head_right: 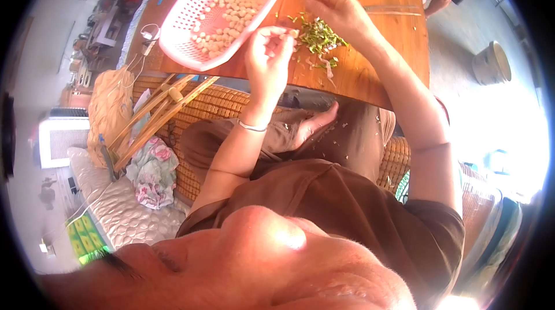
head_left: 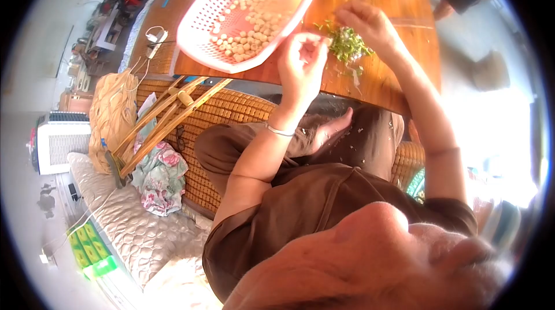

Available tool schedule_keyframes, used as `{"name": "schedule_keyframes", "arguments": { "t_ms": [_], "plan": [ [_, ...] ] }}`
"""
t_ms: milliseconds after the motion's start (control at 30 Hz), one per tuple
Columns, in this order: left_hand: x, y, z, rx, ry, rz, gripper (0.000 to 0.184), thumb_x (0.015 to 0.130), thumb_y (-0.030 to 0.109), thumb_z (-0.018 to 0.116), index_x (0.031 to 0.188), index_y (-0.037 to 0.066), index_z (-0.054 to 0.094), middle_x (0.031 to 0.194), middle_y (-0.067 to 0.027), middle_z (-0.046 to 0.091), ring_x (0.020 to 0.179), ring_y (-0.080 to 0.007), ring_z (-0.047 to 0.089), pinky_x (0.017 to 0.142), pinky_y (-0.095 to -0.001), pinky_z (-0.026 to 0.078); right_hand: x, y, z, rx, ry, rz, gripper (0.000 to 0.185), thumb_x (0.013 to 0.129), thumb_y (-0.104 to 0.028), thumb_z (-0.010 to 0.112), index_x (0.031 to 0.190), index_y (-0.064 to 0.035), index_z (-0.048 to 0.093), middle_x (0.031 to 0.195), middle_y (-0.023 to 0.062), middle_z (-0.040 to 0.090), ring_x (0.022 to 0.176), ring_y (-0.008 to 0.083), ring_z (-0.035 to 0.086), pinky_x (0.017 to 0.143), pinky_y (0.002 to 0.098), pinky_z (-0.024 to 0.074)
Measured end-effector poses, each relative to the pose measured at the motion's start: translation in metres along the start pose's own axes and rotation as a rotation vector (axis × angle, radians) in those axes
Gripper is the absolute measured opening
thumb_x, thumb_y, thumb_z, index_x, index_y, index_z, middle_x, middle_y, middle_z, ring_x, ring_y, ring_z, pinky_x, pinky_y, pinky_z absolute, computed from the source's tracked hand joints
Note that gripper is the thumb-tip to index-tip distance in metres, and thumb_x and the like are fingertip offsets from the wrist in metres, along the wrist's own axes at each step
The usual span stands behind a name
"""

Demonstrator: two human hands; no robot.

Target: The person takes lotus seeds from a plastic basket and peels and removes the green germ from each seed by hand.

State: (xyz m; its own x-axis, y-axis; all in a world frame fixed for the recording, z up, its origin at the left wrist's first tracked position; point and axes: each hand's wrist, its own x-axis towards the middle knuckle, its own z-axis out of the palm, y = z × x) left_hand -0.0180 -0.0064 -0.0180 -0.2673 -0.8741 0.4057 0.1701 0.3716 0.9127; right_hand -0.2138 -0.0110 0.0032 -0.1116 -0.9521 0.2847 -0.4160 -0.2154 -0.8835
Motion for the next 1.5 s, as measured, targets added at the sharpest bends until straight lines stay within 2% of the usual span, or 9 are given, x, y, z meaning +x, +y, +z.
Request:
{"name": "schedule_keyframes", "arguments": {
  "t_ms": [167,233,333,500,700,900,1167,1267,1500],
  "plan": [
    [-0.001,-0.004,0.007,0.452,0.076,0.328,0.015,0.082,0.0,0.071,0.091,0.002,0.059,0.085,-0.0083,0.064,0.069,-0.0143,0.062,0.063,-0.027,0.051,-0.027,-0.04,0.02,0.335,-0.354,0.268,0.048,0.098,-0.046,0.049,0.117,-0.0041,0.062,0.08,0.0024,0.063,0.067,0.0092,0.056,0.058,0.0223,0.0434],
    [0.005,0.003,0.007,0.648,0.053,0.547,0.022,0.074,0.004,0.075,0.09,0.005,0.06,0.09,-0.011,0.06,0.078,-0.0283,0.061,0.069,-0.038,0.05,-0.032,-0.05,0.026,0.404,-0.327,0.31,0.046,0.099,-0.044,0.049,0.117,-0.0036,0.062,0.082,0.0029,0.062,0.068,0.0089,0.056,0.057,0.0218,0.0437],
    [0.009,0.008,0.008,0.752,0.031,0.62,0.025,0.075,0.008,0.076,0.095,0.004,0.062,0.107,-0.0136,0.057,0.089,-0.0295,0.06,0.074,-0.0396,0.05,-0.027,-0.036,0.031,0.784,-0.25,0.484,0.039,0.1,-0.039,0.05,0.111,-0.0026,0.061,0.083,0.0018,0.062,0.065,0.0073,0.054,0.055,0.0208,0.0426],
    [0.019,0.039,-0.007,0.598,-0.013,0.722,0.015,0.079,0.006,0.073,0.091,0.003,0.064,0.092,-0.009,0.063,0.082,-0.0254,0.064,0.07,-0.0331,0.051,-0.019,-0.022,0.016,0.99,-0.327,0.458,0.023,0.1,-0.025,0.052,0.104,-0.0039,0.06,0.073,-0.0029,0.055,0.054,0.0039,0.042,0.045,0.0184,0.0298],
    [0.101,0.058,-0.09,1.029,-0.104,0.466,0.015,0.088,0.011,0.064,0.1,0.003,0.067,0.093,-0.0131,0.067,0.079,-0.0266,0.067,0.072,-0.0333,0.052,-0.015,-0.024,0.014,0.874,-0.205,0.35,0.018,0.102,-0.019,0.046,0.098,-0.005,0.057,0.065,-0.0067,0.037,0.051,0.0033,0.03,0.045,0.0188,0.022],
    [0.14,0.012,-0.108,1.16,-0.649,0.364,0.021,0.086,0.013,0.065,0.104,0.003,0.066,0.101,-0.0169,0.066,0.099,-0.0328,0.062,0.089,-0.04,0.048,-0.017,-0.023,0.022,0.695,-0.187,0.299,0.017,0.099,-0.021,0.053,0.095,-0.006,0.057,0.069,-0.0057,0.044,0.055,0.0032,0.035,0.048,0.0195,0.0245],
    [0.142,0.016,-0.1,1.308,-0.663,0.235,0.016,0.085,0.013,0.067,0.096,0.002,0.065,0.101,-0.0151,0.067,0.094,-0.0307,0.064,0.084,-0.0382,0.051,-0.015,-0.021,0.017,0.711,-0.199,0.309,0.017,0.097,-0.023,0.057,0.095,-0.0069,0.059,0.072,-0.0061,0.047,0.057,0.0025,0.037,0.049,0.0187,0.0255],
    [0.134,0.035,-0.097,0.955,-0.457,0.092,0.015,0.089,0.012,0.066,0.102,0.005,0.065,0.097,-0.0053,0.07,0.089,-0.013,0.065,0.075,-0.0289,0.053,-0.015,-0.026,0.013,0.705,-0.194,0.284,0.017,0.096,-0.024,0.057,0.096,-0.0069,0.06,0.072,-0.0063,0.047,0.057,0.0018,0.037,0.049,0.0183,0.0259],
    [0.071,0.073,-0.054,-0.005,-0.436,0.061,0.015,0.088,-0.005,0.062,0.101,0.001,0.058,0.1,-0.0068,0.064,0.094,-0.0141,0.062,0.088,-0.0288,0.052,-0.024,-0.037,0.019,0.6,-0.194,0.186,0.017,0.095,-0.024,0.059,0.098,-0.0074,0.061,0.072,-0.0079,0.05,0.058,-0.0002,0.038,0.051,0.0171,0.0284]
  ]
}}
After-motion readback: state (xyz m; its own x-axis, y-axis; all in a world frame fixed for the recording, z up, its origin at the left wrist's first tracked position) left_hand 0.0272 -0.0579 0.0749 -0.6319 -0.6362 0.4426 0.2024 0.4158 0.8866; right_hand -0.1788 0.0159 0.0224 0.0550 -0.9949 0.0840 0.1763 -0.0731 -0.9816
